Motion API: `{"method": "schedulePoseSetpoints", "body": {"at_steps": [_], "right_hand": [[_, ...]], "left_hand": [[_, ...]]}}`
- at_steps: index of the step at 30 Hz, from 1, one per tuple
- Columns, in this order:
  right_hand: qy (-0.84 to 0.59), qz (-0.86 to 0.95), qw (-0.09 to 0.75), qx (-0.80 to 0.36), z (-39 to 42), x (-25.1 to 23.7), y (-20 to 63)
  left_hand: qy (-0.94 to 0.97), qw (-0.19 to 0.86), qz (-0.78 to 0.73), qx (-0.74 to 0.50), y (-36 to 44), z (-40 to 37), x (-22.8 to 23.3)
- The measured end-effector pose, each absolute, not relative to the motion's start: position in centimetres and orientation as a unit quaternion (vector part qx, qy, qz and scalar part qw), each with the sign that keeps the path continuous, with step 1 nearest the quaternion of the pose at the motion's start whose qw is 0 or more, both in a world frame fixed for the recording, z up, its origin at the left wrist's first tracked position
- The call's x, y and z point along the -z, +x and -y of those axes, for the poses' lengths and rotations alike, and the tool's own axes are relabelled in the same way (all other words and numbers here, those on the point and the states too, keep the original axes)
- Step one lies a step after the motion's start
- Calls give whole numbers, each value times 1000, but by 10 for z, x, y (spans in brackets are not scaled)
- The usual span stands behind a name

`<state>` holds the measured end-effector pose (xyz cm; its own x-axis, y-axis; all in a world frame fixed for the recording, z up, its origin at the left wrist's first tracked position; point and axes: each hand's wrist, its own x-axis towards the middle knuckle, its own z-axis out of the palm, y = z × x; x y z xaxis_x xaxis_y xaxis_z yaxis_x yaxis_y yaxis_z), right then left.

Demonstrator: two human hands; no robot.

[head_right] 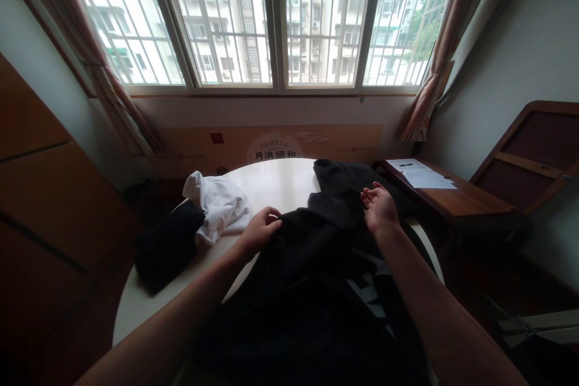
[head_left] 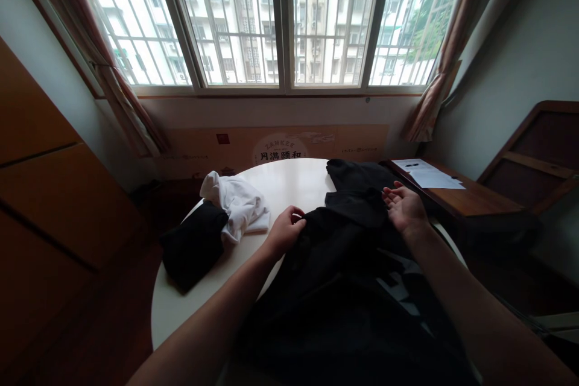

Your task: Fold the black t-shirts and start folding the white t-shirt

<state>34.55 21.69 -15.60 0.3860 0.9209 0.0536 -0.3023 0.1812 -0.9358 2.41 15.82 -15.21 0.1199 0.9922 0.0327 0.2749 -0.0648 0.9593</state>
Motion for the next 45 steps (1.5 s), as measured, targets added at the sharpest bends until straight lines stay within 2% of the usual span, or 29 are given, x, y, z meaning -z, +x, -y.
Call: {"method": "schedulePoseSetpoints", "body": {"at_steps": [3,5,10,13,18,20,25,28,30,32,36,38,45], "right_hand": [[-482,410,655,-413,-208,150,342],[-487,514,596,-379,-202,145,344],[-466,807,283,-225,-192,141,352],[-460,847,218,-154,-189,145,346],[-432,872,213,-83,-187,149,327],[-439,862,241,-74,-190,151,324],[-515,690,507,-42,-207,156,329],[-548,603,578,31,-204,152,330],[-512,635,575,71,-195,147,323],[-434,731,522,64,-184,142,307],[-307,877,369,-35,-169,143,269],[-283,895,339,-73,-167,148,255],[-226,870,405,-165,-161,144,246]], "left_hand": [[580,454,-530,-419,22,-159,152],[575,450,-540,-418,21,-161,154],[583,432,-558,-402,20,-164,161],[601,419,-551,-400,21,-165,164],[639,385,-524,-411,19,-166,168],[652,374,-511,-418,18,-166,167],[667,359,-471,-453,19,-163,163],[676,373,-426,-472,21,-159,158],[679,388,-399,-479,23,-155,154],[676,414,-376,-480,26,-150,150],[666,471,-330,-474,31,-139,142],[667,465,-318,-488,33,-137,140],[672,444,-320,-499,33,-139,139]]}}
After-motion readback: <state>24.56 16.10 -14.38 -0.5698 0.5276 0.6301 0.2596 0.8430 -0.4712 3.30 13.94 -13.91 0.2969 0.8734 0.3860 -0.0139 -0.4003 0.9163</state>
